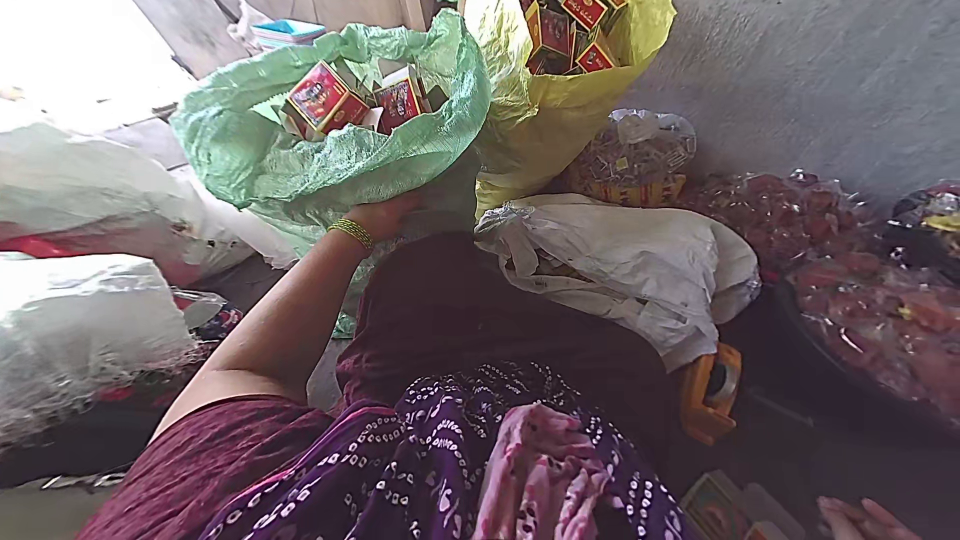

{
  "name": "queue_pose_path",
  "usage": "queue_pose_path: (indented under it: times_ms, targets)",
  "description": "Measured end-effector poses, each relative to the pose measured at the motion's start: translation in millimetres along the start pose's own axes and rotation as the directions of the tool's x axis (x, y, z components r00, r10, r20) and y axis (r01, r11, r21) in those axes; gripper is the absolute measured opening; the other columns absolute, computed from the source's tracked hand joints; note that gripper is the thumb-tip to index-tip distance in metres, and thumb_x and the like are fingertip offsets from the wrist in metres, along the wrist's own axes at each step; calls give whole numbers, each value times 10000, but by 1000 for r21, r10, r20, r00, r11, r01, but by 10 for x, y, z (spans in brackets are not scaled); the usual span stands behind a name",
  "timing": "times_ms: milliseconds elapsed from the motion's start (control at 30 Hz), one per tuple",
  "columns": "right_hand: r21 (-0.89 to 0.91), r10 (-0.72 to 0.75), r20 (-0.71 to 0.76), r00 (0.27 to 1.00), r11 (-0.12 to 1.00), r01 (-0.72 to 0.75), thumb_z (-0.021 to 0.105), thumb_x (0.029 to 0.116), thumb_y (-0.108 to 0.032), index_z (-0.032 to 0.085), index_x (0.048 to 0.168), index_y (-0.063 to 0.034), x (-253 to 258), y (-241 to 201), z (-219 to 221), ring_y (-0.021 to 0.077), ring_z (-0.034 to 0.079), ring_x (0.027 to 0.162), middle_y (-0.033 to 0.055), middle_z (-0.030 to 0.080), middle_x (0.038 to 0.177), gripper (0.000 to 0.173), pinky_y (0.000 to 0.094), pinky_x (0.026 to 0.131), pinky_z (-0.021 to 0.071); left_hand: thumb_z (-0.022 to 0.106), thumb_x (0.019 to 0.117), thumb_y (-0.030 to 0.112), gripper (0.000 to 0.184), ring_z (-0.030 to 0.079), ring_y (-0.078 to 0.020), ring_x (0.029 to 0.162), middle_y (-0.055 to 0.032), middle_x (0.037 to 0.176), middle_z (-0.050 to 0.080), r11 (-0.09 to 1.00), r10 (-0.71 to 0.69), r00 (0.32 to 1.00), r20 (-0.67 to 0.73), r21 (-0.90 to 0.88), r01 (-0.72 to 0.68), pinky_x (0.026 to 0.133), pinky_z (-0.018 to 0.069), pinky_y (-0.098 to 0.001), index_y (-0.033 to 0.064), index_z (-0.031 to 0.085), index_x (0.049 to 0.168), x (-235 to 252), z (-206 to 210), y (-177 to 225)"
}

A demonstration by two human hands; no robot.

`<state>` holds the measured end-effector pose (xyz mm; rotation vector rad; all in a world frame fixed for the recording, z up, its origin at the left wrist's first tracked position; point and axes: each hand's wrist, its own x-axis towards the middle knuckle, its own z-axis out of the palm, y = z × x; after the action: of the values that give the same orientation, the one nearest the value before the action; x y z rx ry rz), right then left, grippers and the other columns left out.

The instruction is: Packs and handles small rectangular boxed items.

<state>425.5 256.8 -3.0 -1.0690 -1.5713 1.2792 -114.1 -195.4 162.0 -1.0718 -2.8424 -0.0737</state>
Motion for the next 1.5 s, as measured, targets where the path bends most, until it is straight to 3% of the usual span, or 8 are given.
queue_pose_path:
  times_ms: [433, 633, 800, 967, 1133, 1267, 1400, 1500]
  targets:
    - [-207, 83, 7, 997, 975, -80, 646, 925, -25, 406, 1374, 85, -125, -172, 246, -2, 597, 756, 28, 575, 998, 520, 182, 671, 536, 578, 926, -75, 640, 419, -344, 1458, -105, 1586, 439, 998, 7, 1000, -3, 68, -7, 1154, 356, -622, 169, 480, 1510, 149, 109, -147]
    - [-365, 133, 7, 991, 923, -122, 674, 929, -78, 421, 1391, 97, -306, -322, 340, 23, 601, 787, 107, 591, 1069, 555, 208, 683, 535, 524, 1000, -25, 533, 601, -444, 1253, -106, 1555, 479, 995, -63, 997, -51, 76, 67, 856, 527, -710, 186, 504, 1489, 102, 233, -11]
    - [-582, 192, 63, 979, 804, -120, 721, 923, -150, 509, 1385, 72, -452, -326, 431, 374, 626, 1128, 317, 589, 1319, 555, 527, 919, 526, 526, 1005, -2, 473, 627, -471, 1187, -154, 1474, 548, 996, -59, 993, -105, 65, 66, 809, 532, -711, 159, 544, 1450, 51, 272, 124]
    - [-839, 352, 95, 931, 532, -116, 740, 953, -273, 591, 1346, 53, -516, -258, 585, 475, 594, 1224, 318, 626, 1286, 532, 660, 1048, 441, 525, 990, 6, 429, 613, -483, 1196, -242, 1392, 579, 984, 150, 978, -148, -69, -161, 916, 503, -697, 62, 560, 1414, 137, 147, 451]
    - [-970, 580, -26, 814, 182, -161, 707, 943, -283, 526, 1414, 41, -640, 133, 556, 492, 577, 1252, 332, 600, 1319, 600, 675, 1036, 439, 483, 1037, 121, 355, 670, -480, 1059, -236, 1289, 640, 794, 539, 818, -201, -203, -573, 834, 528, -678, 63, 580, 1373, 30, -164, 1327]
    - [-948, 630, -107, 769, 169, -270, 731, 923, -337, 498, 1407, 90, -567, 576, 487, 472, 566, 1280, 334, 578, 1353, 687, 639, 1061, 442, 602, 1003, 193, 345, 704, -341, 1034, -131, 1228, 691, 610, 676, 697, -238, -349, -711, 849, 563, -602, 131, 628, 1341, 52, -211, 1920]
    - [-874, 525, -196, 828, 290, -391, 716, 872, -606, 456, 1449, 101, -551, 846, 574, 470, 530, 1322, 341, 517, 1425, 948, 617, 1091, 433, 633, 997, 233, 330, 705, -164, 1064, -58, 1251, 694, 423, 696, 668, -264, -602, -678, 938, 590, -407, 149, 647, 1315, 262, 32, 2296]
    - [-880, 496, -225, 838, 266, -393, 714, 847, -655, 409, 1494, 84, -527, 947, 669, 502, 451, 1385, 347, 423, 1514, 1028, 625, 1105, 415, 664, 982, 191, 305, 714, -125, 1036, -62, 1270, 685, 311, 638, 742, -205, -813, -492, 897, 614, -347, 109, 662, 1275, 356, 431, 2371]
